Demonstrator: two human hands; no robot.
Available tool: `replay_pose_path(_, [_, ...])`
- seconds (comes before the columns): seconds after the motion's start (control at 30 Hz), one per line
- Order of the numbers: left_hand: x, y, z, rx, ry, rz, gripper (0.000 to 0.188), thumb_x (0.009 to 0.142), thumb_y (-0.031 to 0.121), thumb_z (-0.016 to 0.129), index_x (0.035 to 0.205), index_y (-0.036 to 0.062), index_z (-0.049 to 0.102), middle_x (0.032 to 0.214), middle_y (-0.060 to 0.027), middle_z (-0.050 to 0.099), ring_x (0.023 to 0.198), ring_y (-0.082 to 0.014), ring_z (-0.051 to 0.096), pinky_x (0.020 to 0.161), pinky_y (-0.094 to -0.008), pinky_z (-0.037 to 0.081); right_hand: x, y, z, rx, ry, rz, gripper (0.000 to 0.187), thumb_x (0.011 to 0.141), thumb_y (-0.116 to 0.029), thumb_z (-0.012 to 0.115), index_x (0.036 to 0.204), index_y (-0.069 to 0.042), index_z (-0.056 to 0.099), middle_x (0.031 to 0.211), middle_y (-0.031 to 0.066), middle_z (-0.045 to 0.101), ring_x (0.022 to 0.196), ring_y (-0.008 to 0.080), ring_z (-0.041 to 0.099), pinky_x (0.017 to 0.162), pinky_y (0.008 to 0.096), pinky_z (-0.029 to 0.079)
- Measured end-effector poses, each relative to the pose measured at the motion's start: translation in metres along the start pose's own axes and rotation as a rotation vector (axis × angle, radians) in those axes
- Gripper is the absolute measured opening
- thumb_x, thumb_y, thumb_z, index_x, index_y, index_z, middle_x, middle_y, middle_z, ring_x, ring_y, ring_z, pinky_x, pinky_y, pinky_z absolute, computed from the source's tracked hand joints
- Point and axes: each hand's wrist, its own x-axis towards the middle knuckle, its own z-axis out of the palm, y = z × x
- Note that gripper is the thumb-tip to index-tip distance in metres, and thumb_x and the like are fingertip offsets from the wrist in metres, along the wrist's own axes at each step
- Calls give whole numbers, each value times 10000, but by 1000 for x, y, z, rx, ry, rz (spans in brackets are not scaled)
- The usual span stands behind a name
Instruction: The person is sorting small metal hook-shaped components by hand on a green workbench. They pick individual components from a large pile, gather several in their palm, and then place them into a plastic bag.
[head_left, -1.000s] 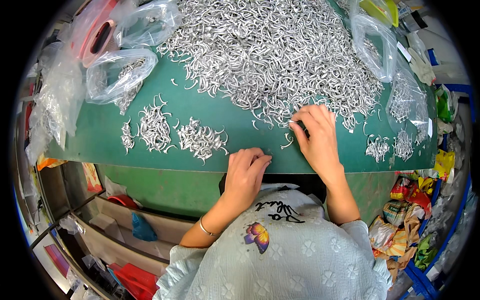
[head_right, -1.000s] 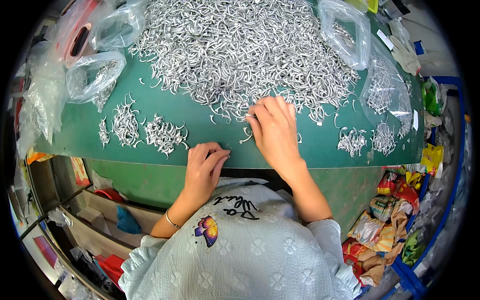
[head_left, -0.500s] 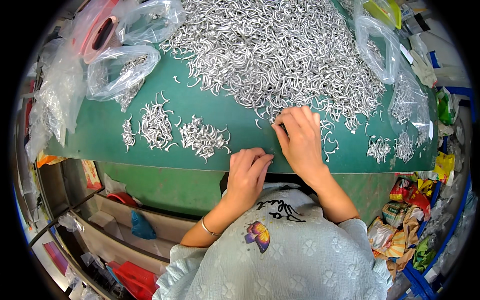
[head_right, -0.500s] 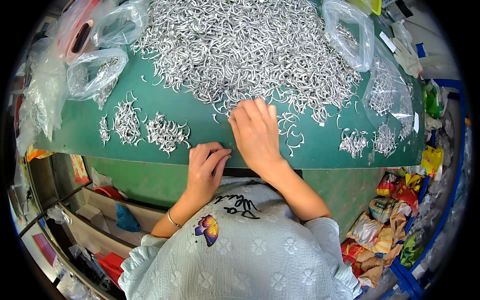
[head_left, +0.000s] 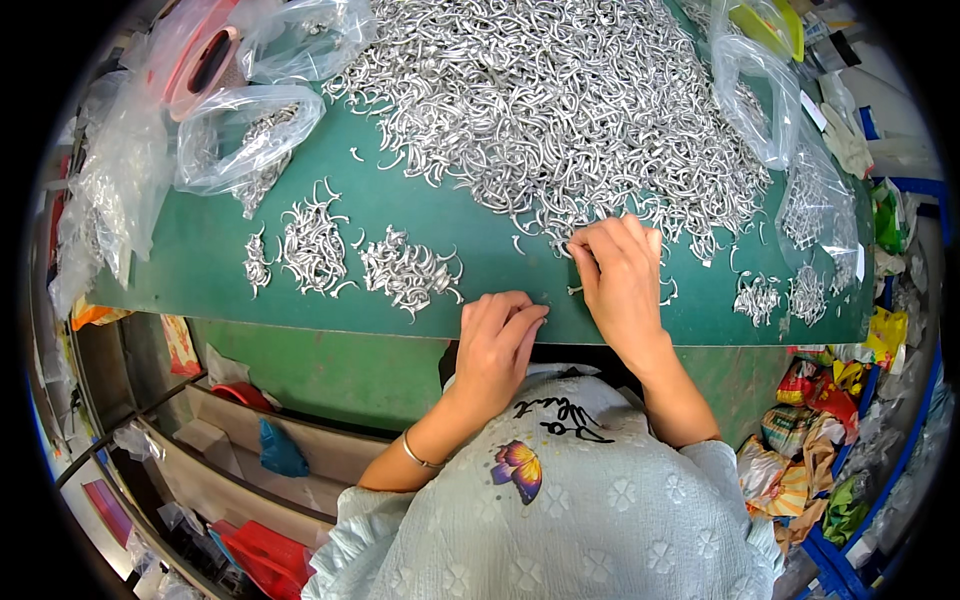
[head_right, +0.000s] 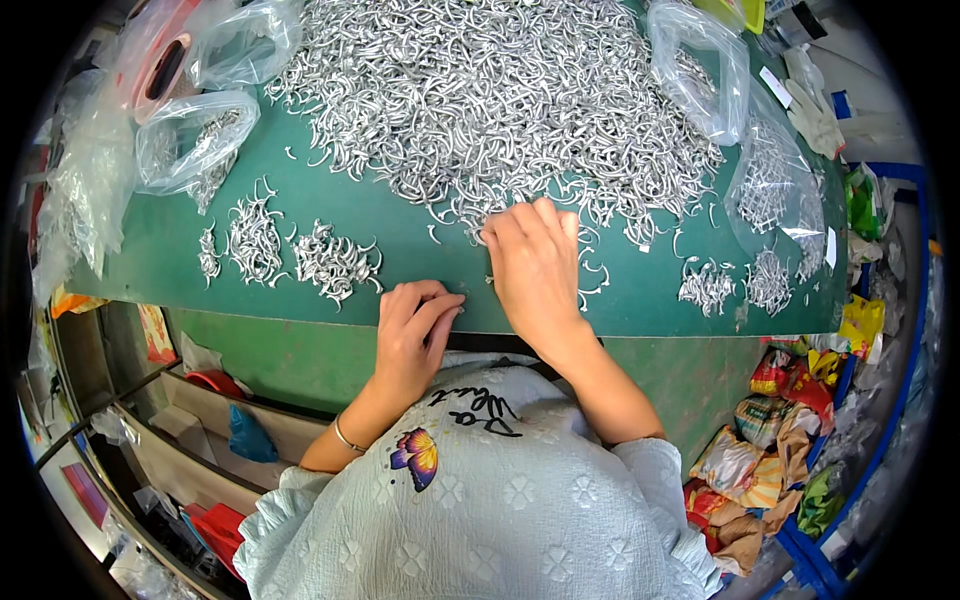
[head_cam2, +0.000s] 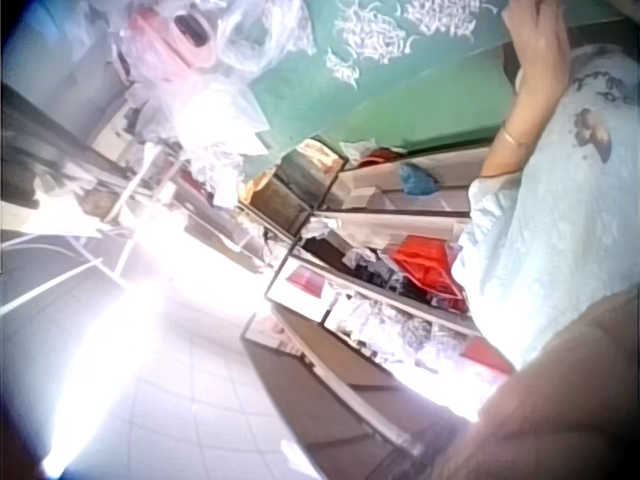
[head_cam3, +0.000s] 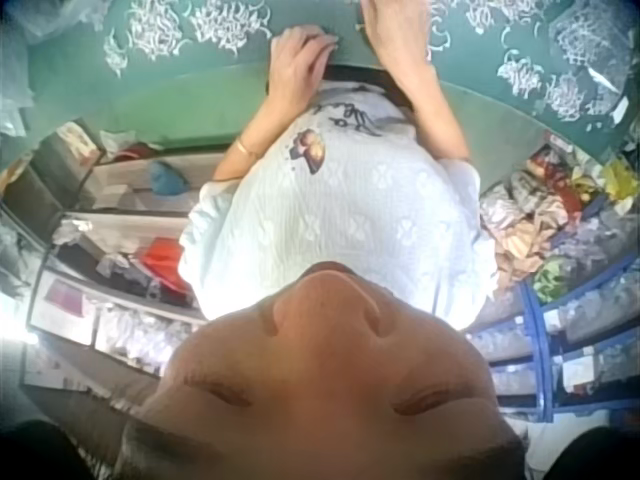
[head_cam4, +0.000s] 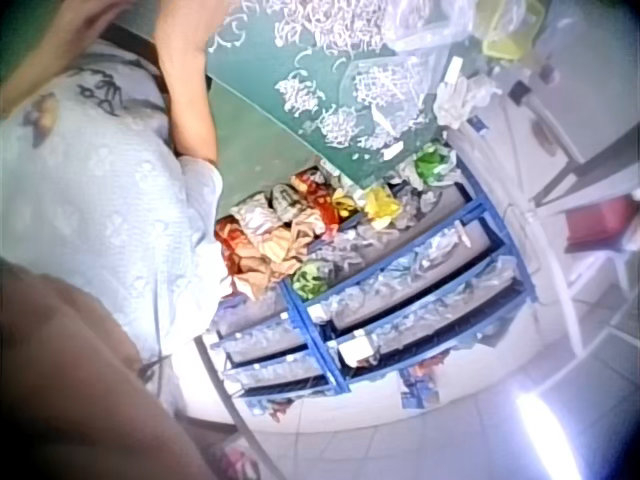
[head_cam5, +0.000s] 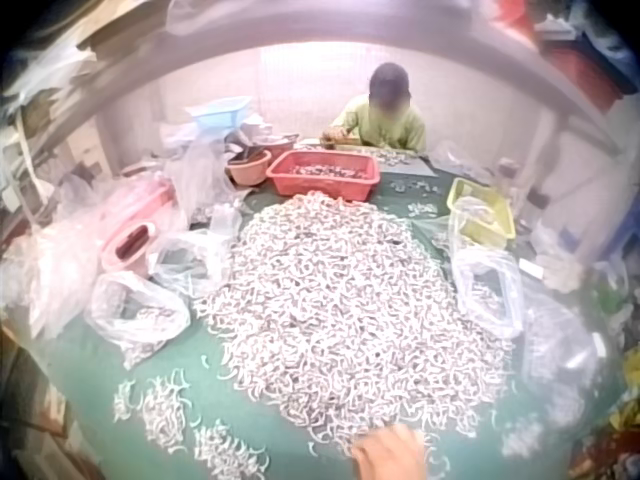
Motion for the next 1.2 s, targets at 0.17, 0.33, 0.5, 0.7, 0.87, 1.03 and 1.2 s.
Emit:
replay_pose_path(0.17, [0,-1,1,1,-2,10,248,714,-58,708,942,32,669,912,-71,591,794,-240,546,725,-345,387,0,0,-4,75,2,-8,121,780,-35,689,884,-72,639,852,33,571,835,235,513,735,365,348])
replay_pose_path(0.33, [-1,0,0,0,-6,1,238,738,-53,695,960,28,665,920,-78,591,807,-247,547,733,-349,392,-5,-4,-1,36,-66,43,168,781,-41,694,936,-60,633,963,57,572,894,252,508,748,368,356])
replay_pose_path(0.5, [-3,3,-6,-13,-65,-35,292,760,-46,673,1043,23,649,986,-99,585,879,-269,555,787,-361,405,-9,-1,-1,79,-20,41,198,765,-71,722,937,-56,625,969,64,556,929,263,500,776,378,355])
replay_pose_path(0.7, [1,2,-17,-48,-165,15,358,757,-52,639,1111,-3,613,1025,-113,577,925,-282,562,823,-385,410,-8,-4,5,34,-79,16,191,741,-73,743,889,-64,622,994,58,539,947,266,486,793,401,345])
replay_pose_path(0.87, [0,1,-22,-22,-213,6,355,755,-68,630,1102,3,620,1043,-110,580,949,-282,556,828,-382,408,-11,-4,-2,53,-101,-6,152,753,-78,730,867,-65,630,985,55,539,941,259,485,794,392,346])
replay_pose_path(1.03, [0,0,-16,-16,-184,43,330,737,-41,608,1066,-11,620,1038,-112,576,944,-281,560,820,-380,406,-17,-7,-7,71,-102,-108,135,746,-80,720,850,-72,634,986,44,543,952,247,495,786,385,351])
replay_pose_path(1.2, [-4,-3,-9,-19,-123,50,313,741,-40,649,1049,1,620,1039,-111,578,931,-282,562,789,-381,415,-26,-7,-10,109,-172,-149,164,730,-75,729,875,-70,654,999,34,561,959,234,513,798,381,361])
